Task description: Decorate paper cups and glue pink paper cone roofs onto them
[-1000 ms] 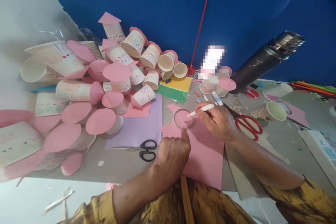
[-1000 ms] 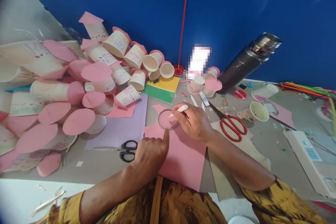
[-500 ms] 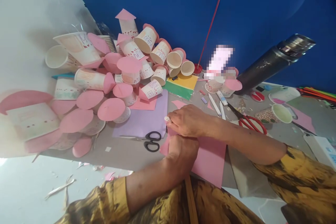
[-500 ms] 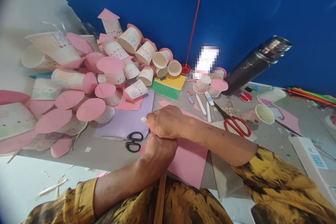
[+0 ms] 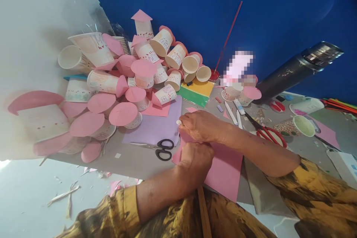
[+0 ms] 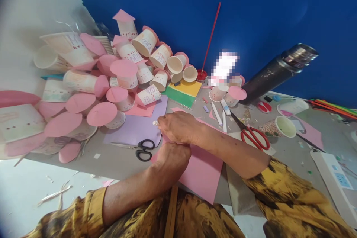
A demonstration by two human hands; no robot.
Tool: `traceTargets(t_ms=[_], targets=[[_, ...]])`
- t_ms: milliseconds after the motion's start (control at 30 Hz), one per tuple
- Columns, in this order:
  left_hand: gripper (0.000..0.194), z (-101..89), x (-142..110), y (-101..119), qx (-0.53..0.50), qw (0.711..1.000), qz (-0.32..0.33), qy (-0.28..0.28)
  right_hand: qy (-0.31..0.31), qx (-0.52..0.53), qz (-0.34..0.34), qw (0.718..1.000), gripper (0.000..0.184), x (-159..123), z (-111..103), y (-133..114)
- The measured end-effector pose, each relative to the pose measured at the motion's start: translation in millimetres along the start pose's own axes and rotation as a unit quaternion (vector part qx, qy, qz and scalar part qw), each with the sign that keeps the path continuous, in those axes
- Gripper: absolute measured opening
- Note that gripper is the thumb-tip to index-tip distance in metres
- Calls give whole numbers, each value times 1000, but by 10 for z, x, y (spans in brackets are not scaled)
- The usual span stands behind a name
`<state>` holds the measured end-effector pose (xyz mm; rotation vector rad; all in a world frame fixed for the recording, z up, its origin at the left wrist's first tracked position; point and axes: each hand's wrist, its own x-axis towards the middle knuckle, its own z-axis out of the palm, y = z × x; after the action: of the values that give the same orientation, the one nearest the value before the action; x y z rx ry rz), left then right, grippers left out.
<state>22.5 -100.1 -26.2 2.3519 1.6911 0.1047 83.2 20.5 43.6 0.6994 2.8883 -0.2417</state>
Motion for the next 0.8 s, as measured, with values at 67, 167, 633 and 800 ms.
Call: traceTargets(t_ms=[67,167,633,800], targets=[[49,-8,5,6,33,999,10,-17,13,3,9,1000,25,54,17,60],[64,-73,27,39,64,998,15,-22,39,24,32,998,25,139,46,194],[43,-336,317,-72,66,996,-43,-46,372,270,239,855,30,-903,63,741],[31,-480,289,-176,44,995,-71,-62,389,279,274,834,32,-1331,325,690]])
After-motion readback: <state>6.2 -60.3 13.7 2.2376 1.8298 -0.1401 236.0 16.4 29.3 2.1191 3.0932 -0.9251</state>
